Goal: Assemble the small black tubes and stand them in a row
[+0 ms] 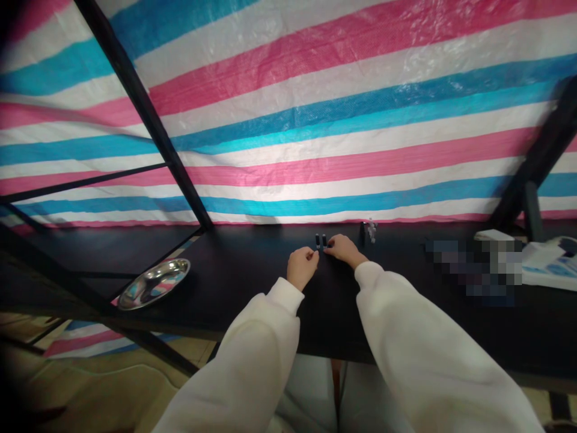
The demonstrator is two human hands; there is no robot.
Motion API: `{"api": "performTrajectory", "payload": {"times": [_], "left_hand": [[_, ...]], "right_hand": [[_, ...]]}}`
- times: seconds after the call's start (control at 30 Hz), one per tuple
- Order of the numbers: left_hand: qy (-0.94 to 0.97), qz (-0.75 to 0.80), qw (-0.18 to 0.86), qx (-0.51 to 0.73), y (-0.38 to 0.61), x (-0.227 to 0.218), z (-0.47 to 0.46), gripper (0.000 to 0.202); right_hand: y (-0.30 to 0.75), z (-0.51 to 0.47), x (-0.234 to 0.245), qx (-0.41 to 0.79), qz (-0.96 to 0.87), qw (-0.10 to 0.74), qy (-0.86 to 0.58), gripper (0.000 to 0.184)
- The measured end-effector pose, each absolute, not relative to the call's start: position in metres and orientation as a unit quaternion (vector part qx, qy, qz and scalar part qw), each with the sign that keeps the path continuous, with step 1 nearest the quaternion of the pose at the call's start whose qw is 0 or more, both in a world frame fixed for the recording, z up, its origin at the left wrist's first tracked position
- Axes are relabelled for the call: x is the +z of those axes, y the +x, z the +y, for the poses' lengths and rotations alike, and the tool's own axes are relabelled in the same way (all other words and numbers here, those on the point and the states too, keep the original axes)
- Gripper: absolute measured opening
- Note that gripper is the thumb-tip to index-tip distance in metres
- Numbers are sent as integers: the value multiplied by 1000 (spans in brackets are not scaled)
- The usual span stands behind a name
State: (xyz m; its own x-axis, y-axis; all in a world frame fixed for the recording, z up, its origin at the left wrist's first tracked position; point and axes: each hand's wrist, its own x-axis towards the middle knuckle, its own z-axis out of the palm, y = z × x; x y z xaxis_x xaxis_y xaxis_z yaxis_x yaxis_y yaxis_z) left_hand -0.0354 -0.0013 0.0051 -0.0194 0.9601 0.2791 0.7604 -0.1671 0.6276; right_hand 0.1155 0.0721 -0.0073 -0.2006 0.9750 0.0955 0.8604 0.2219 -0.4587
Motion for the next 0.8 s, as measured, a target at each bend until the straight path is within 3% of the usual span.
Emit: {"api": "performTrajectory", "payload": {"times": [0.3, 0.5, 0.67, 0.8], "left_hand": [[686, 619, 168, 344, -35, 6, -1, 23], [698, 583, 181, 375, -34, 2, 2, 22], [709, 484, 328, 394, -29, 2, 1, 35], [707, 436, 395, 392, -27, 2, -1, 29]], "right_hand": [[109, 71, -7, 119, -740, 184, -636, 25], [121, 47, 8, 105, -771, 123, -616, 15], [124, 9, 24, 68, -790, 137, -593, 16], [122, -6, 17, 35, -795, 163, -583, 14]]}}
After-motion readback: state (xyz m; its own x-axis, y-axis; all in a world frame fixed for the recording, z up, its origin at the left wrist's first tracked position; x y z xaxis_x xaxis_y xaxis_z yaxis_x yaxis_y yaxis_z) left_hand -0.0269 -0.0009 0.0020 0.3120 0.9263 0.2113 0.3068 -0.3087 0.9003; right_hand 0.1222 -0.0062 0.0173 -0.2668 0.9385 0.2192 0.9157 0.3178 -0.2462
